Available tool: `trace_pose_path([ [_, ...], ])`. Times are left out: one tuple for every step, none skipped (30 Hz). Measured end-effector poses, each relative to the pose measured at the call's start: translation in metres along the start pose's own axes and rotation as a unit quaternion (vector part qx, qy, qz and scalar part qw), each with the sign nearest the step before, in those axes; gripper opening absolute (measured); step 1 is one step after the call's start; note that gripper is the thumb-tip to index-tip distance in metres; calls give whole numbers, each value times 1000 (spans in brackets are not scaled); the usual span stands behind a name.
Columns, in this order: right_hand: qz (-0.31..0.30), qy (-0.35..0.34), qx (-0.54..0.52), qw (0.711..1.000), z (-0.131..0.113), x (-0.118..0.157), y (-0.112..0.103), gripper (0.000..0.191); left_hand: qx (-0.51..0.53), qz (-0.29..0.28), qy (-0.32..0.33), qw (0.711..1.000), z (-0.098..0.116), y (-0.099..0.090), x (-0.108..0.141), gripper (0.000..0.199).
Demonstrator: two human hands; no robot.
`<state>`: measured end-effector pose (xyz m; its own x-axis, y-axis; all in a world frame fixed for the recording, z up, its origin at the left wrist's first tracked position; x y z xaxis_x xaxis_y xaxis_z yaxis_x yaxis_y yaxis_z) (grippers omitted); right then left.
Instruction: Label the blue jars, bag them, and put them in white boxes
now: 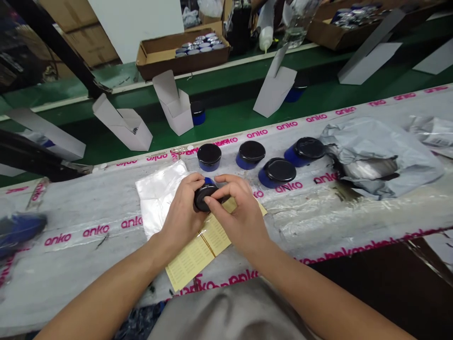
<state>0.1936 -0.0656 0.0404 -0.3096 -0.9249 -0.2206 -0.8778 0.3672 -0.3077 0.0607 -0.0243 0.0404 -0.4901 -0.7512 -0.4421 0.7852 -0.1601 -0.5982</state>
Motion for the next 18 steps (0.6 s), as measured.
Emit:
trace_pose_path([
  [-11, 35, -27, 999, 6, -2, -1, 17, -1, -1, 0, 1000, 0, 0, 0, 55],
  [-22, 68, -57, 996, 11, -5, -2, 21, -1, -1, -1, 1000, -1, 0, 0, 56],
  [-35, 93, -91, 991, 15, -8, -2, 22, -2, -1, -2, 1000, -2, 0, 0, 57],
  [-50, 109, -122, 985, 18, -11, -2, 21, -2, 0, -3, 1000, -2, 0, 0, 59],
  [-69, 112, -142, 981, 18, -14, -2, 19, -1, 3, -2, 1000, -3, 1, 1, 60],
  [-87, 104, -148, 980, 16, -17, -2, 17, 1, 6, -1, 1000, -3, 1, 1, 60],
  [-107, 89, -132, 981, 13, -20, -2, 19, 3, 7, -1, 1000, -3, 2, 1, 60],
  [-130, 67, -95, 985, 9, -22, 0, 26, 6, 7, -1, 1000, -3, 3, 1, 59],
  [-158, 39, -45, 986, 5, -23, 3, 37, 9, 6, -2, 1000, -2, 3, 1, 59],
  [-186, 8, 7, 983, 1, -22, 8, 47, 11, 0, -5, 1000, -2, 2, 0, 58],
  [-213, -20, 51, 975, -3, -21, 12, 56, 12, -13, -10, 1000, -1, 0, -2, 58],
  [-236, -43, 84, 967, -5, -19, 16, 61, 8, -32, -19, 999, -1, -3, -4, 58],
  [-251, -60, 109, 960, -6, -18, 19, 62, 1, -53, -30, 998, -2, -7, -7, 58],
  [-253, -67, 126, 957, -6, -18, 19, 61, -8, -72, -44, 996, -3, -14, -11, 59],
  [-245, -66, 139, 957, -4, -20, 16, 60, -18, -83, -59, 995, -4, -24, -15, 58],
  [-233, -60, 150, 959, -2, -22, 13, 61, -27, -80, -75, 994, -7, -36, -19, 54],
  [-221, -52, 161, 960, 0, -24, 9, 64, -37, -64, -95, 993, -10, -49, -23, 46],
  [-208, -45, 174, 962, 2, -25, 5, 66, -46, -43, -118, 991, -15, -62, -26, 37],
])
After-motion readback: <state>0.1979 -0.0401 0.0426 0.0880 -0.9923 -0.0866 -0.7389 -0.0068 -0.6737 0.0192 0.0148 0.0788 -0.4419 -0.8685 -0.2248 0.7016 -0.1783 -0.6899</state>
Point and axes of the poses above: each hand's wrist, its own x-axis away from the middle knuckle, its own y-axis out of the palm, z = x × y, the point moved 9 cm from there along -x, towards the middle knuckle, and after that the axes turned 3 degrees about -y, right-handed, at the moved point
